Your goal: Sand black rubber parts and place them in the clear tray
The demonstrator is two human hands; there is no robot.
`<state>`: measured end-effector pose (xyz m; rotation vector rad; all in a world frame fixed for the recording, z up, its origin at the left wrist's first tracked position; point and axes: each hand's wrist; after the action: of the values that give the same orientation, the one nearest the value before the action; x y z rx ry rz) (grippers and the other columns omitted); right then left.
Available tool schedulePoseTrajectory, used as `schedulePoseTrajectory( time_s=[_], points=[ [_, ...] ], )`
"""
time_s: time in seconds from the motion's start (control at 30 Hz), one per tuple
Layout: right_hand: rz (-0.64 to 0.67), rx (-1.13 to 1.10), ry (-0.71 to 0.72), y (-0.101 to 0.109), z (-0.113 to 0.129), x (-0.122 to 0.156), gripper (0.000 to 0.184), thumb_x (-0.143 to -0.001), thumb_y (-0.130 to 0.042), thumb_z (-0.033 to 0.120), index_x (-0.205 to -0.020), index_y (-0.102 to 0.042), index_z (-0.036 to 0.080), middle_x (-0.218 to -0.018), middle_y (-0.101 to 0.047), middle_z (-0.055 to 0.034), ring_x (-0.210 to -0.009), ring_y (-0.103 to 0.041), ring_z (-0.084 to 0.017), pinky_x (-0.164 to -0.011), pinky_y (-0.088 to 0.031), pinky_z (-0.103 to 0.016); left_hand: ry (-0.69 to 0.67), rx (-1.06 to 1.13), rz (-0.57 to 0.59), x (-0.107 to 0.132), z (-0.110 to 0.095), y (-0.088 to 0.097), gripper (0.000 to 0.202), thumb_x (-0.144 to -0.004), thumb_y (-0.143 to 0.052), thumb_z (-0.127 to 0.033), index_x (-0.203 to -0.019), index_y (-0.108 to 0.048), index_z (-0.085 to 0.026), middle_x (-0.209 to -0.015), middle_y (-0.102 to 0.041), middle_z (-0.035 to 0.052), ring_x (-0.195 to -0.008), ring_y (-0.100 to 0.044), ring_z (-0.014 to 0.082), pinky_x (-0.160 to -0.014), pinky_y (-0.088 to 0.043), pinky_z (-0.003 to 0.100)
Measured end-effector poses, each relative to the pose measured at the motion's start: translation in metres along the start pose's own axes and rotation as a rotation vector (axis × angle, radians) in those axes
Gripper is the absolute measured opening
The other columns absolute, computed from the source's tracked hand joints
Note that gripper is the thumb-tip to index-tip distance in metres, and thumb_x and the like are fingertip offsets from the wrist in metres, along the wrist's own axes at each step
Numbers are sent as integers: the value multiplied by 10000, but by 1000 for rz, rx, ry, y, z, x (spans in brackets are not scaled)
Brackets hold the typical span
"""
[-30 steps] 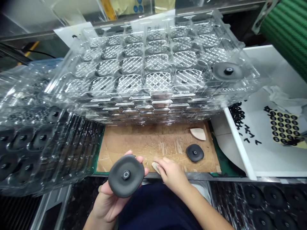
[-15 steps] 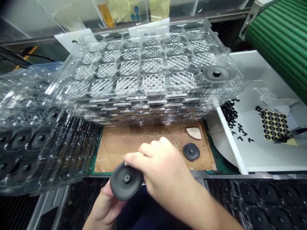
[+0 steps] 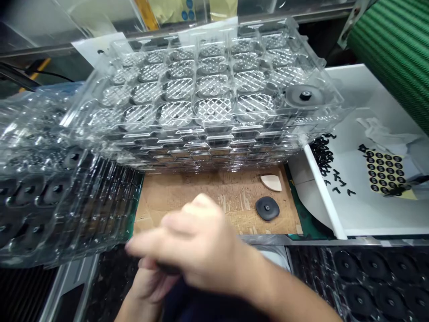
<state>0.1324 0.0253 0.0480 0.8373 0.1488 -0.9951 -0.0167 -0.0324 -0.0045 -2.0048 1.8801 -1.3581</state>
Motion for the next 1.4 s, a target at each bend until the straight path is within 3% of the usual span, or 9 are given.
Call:
schedulePoseTrajectory(
  time_s=[0.17, 0.37, 0.53, 0.63, 0.77, 0.87, 0.97, 1.27, 1.4],
  points=[
    [-75, 35, -571, -19, -48, 40, 226, -926, -474, 231, -1072, -646, 229, -942, -690, -17, -847, -615, -149, -736, -426, -261, -14, 131, 82, 3, -12, -1, 609, -528, -798, -442, -1105, -648, -314, -1152, -690, -5, -1020, -646, 232, -929, -464, 295],
    [71, -21, -593, -70, -62, 97, 172, -866, -554, 239, -868, -726, 230, -680, -694, 0, -605, -633, -153, -579, -462, -251, -21, 167, 81, 1, -16, -1, 549, -552, -795, -407, -1076, -666, -309, -1124, -699, -7, -996, -655, 211, -893, -485, 276],
    [-95, -26, -661, -39, -39, 64, 232, -911, -491, 251, -1060, -661, 196, -895, -706, -40, -689, -636, -142, -600, -481, -245, -3, 96, 34, -2, -11, -7, 601, -530, -789, -442, -1098, -652, -303, -1129, -693, 7, -961, -660, 203, -860, -493, 260],
    [-322, -43, -504, -13, -7, 28, 225, -901, -506, 202, -1083, -636, 182, -960, -695, -46, -785, -627, -147, -669, -471, -251, -27, 80, -6, -1, -6, -11, 651, -521, -808, -429, -1131, -633, -283, -1158, -676, 39, -1042, -620, 226, -912, -473, 291],
    [-65, -115, -247, -4, 20, 5, 213, -878, -488, 116, -1007, -656, 114, -807, -690, -46, -686, -588, -146, -642, -433, -276, -8, 92, -23, 1, -6, -10, 526, -570, -814, -339, -1071, -666, -275, -1125, -688, 37, -1034, -623, 224, -957, -452, 318],
    [121, -122, -303, -7, 19, 3, 190, -870, -508, 108, -957, -672, 149, -797, -682, -12, -665, -571, -130, -606, -396, -266, -23, 91, -62, 1, -8, -7, 436, -561, -823, -213, -970, -698, -304, -1021, -719, -22, -934, -661, 182, -829, -515, 245],
    [-68, -39, -289, -11, 15, 1, 217, -896, -460, 123, -1002, -648, 98, -816, -678, -45, -678, -560, -147, -634, -378, -292, 4, 92, 3, 1, -6, -6, 301, -588, -809, -267, -876, -721, -262, -897, -735, -14, -912, -664, 175, -857, -503, 245],
    [113, 106, -416, 16, 8, 24, 193, -908, -481, 140, -1007, -643, 173, -738, -636, 4, -617, -496, -128, -636, -319, -278, 51, 135, 27, -2, -3, -10, 594, -487, -853, -323, -1053, -681, -269, -1061, -716, 7, -980, -636, 170, -861, -479, 205],
    [29, 212, -120, 11, -2, 10, 306, -955, -363, 169, -1006, -664, 168, -651, -582, -11, -605, -438, -153, -606, -268, -309, 99, 163, 59, -1, 0, -17, 606, -555, -816, -373, -1122, -645, -246, -1053, -701, 27, -1034, -608, 204, -916, -464, 246]
  ],
)
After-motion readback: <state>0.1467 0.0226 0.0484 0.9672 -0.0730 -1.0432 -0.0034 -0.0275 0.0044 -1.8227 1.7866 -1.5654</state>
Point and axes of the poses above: each hand's wrist, its own x-axis away from the middle knuckle, its own y-axis out of the back of the hand, z = x × y
